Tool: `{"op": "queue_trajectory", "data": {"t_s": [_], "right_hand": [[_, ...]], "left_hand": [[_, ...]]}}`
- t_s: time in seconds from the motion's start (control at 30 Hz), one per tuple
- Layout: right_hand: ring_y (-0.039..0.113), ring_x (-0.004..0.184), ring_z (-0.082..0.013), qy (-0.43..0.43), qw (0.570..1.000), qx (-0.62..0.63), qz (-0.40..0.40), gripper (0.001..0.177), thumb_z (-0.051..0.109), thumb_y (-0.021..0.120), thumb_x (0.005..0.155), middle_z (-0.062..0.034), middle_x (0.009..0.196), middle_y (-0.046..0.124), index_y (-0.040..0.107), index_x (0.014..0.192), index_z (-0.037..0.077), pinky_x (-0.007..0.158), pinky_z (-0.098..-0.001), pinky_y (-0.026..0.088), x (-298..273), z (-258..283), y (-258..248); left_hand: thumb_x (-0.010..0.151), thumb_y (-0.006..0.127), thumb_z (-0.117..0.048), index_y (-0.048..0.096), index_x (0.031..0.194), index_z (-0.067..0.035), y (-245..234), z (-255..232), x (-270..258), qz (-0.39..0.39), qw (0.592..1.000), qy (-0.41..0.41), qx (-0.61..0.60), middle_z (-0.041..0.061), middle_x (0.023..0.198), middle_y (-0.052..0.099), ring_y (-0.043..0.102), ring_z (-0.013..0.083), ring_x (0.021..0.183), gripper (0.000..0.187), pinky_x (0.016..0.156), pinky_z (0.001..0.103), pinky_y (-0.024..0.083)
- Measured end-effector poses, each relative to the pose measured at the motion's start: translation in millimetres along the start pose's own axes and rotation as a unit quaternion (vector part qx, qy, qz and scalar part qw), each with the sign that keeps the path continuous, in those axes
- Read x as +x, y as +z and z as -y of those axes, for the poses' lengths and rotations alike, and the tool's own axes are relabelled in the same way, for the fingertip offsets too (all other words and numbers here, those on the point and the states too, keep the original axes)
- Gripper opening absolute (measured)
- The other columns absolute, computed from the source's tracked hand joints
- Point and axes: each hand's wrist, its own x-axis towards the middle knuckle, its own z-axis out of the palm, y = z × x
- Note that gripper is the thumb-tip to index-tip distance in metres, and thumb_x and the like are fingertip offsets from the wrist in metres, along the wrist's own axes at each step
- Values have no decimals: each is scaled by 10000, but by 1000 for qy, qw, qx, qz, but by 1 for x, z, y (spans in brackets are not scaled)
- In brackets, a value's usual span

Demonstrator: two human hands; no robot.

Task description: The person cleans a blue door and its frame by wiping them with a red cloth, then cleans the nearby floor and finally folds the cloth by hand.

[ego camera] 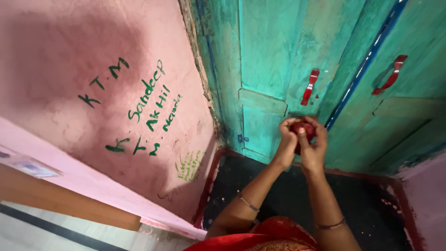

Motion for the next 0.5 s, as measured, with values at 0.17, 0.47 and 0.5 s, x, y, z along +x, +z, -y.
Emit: {"op": "queue_trajectory", "data": {"t_s": [0.17, 0.47, 0.5], "right_hand": [[551, 1268, -194, -112, 989, 24, -99, 414, 47, 729, 1013, -91, 1367, 549, 529, 1374, 30, 1140, -355, 474, 15, 32, 4], [433, 1351, -379, -312, 886, -340, -37, 373, 244, 652, 1155, -213, 1501, 439, 556, 1458, 50, 1157, -512, 367, 63, 47, 40], [439, 1338, -390, -323, 870, -370, -45, 350, 283, 652, 1183, -217, 1517, 440, 573, 1443, 62, 1142, -520, 373, 66, 45, 41]], "left_hand": [[1063, 565, -356, 381, 1465, -86, 4, -76, 11, 66, 990, 125, 18, 113, 1460, 529, 560, 225, 1305, 518, 1122, 365, 450], [1148, 477, -399, 593, 1323, 11, 29, -98, 58, 10, 945, 158, 285, 151, 1210, 648, 664, 230, 1087, 461, 973, 335, 524], [1139, 476, -418, 595, 1328, 8, 27, -96, 60, 8, 949, 163, 268, 158, 1240, 648, 665, 250, 1106, 481, 980, 348, 522]]}}
